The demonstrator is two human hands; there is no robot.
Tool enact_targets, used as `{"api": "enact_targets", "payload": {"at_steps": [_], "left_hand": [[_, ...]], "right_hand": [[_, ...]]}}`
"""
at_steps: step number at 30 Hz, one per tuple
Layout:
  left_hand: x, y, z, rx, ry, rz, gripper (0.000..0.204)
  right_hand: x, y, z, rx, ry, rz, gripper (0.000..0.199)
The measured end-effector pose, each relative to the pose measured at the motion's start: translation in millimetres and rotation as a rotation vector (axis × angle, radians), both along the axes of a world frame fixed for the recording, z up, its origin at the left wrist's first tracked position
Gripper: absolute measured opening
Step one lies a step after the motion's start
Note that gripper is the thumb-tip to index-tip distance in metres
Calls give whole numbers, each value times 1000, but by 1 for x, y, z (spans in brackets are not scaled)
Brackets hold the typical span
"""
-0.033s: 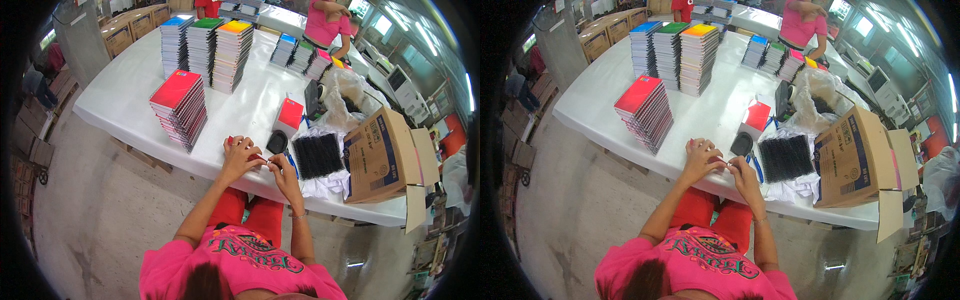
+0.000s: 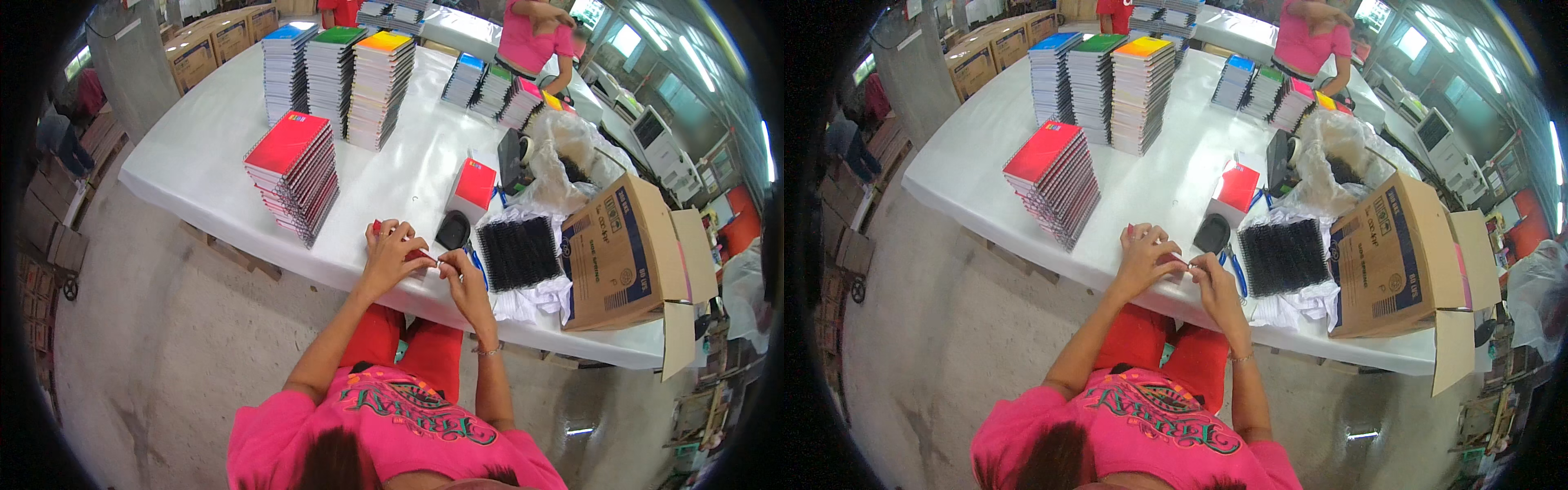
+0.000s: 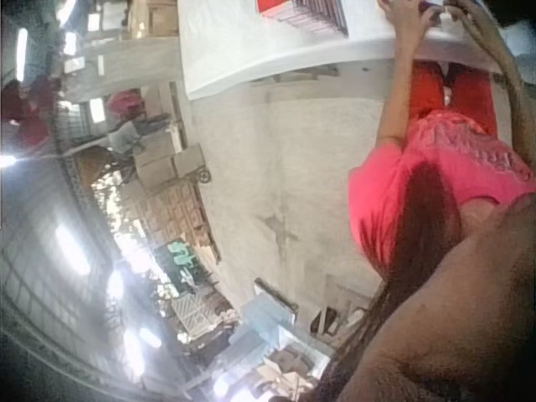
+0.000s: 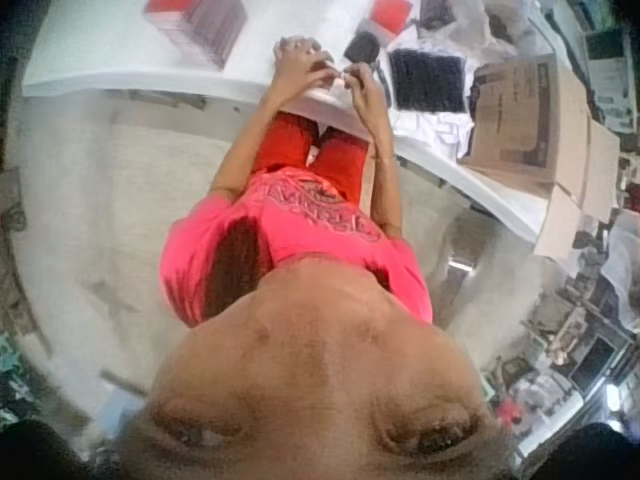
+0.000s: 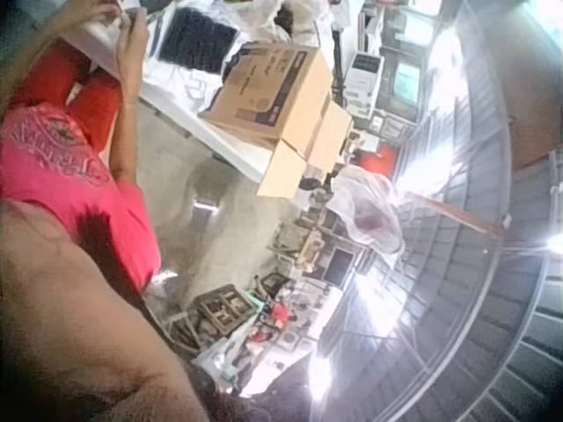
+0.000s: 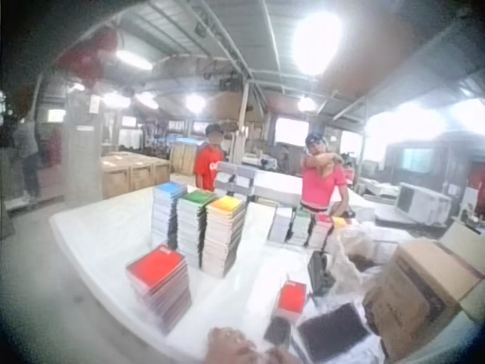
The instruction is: The person assembles spiral-bound notebooks by inserting black plastic spiral coils into the punched holes of red notebook covers. They use pliers to secure the coils and place finished notebooks into a stack on the table.
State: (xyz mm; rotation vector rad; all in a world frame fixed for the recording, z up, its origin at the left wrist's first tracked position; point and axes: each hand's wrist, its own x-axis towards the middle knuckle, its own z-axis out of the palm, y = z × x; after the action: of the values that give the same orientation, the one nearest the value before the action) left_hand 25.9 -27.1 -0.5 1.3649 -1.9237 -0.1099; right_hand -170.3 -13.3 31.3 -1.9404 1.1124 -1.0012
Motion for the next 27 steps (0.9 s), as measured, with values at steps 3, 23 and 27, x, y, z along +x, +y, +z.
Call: {"api": "enact_targets", "payload": {"at_steps": [3, 23, 27], "left_hand": [[1, -5, -1, 7, 22, -12, 36], [-2, -2, -16, -41, 73, -58, 44], [-5, -2, -17, -90, 66, 7, 42]], "right_hand": [[3, -1, 7, 17, 41, -17, 14], [3, 1, 5, -9, 333, -45, 17], [0, -2, 8, 4, 254, 10, 12]]}}
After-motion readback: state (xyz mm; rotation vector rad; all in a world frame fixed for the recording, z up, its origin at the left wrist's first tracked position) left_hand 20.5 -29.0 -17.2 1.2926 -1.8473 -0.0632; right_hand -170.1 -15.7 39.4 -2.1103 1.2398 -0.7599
